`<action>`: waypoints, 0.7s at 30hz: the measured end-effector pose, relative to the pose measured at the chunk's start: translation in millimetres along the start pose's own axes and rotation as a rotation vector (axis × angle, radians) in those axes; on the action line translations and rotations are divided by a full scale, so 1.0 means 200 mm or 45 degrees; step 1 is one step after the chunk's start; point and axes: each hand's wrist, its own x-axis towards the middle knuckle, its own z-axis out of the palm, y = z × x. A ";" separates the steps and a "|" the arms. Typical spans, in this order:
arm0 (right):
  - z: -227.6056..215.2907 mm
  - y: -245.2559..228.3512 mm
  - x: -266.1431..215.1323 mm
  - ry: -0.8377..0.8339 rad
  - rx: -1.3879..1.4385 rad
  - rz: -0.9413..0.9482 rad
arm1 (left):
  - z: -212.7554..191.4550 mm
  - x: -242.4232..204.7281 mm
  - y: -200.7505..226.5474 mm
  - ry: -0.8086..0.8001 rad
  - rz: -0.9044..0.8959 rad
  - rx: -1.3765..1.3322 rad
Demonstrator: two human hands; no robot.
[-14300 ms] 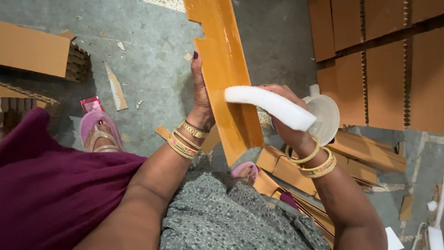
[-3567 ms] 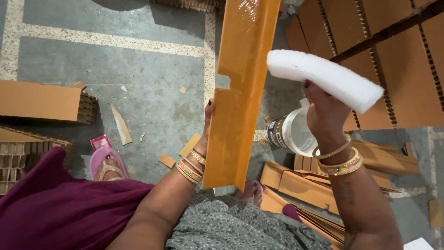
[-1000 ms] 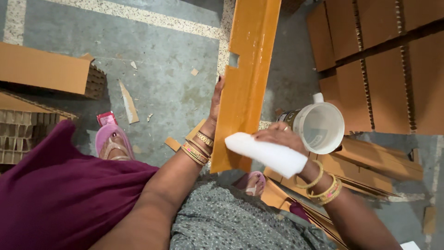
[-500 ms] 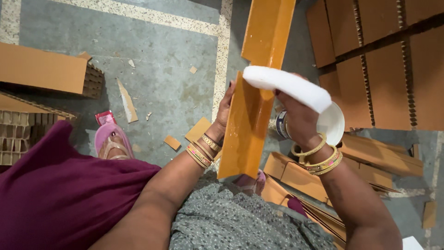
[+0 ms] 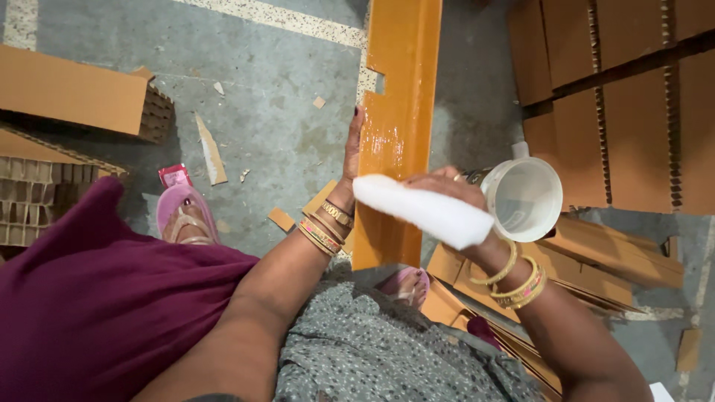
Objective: The person sits on the floor and applies a white liquid substance from a bucket onto long, orange, rectangular cardboard pieces using a white foam applicator. The person repeatedly dips the applicator into the bucket and spreads the liquid along the length of the cardboard pieces.
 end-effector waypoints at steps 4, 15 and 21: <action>0.04 0.05 -0.07 -0.089 0.099 -0.106 | 0.00 -0.01 0.02 -0.026 0.101 0.069; 0.02 0.08 -0.24 -0.210 0.217 -0.009 | -0.06 0.02 0.21 -0.003 0.349 0.141; -0.04 0.14 -0.26 -0.011 0.273 0.097 | 0.03 -0.04 0.24 0.037 0.338 0.189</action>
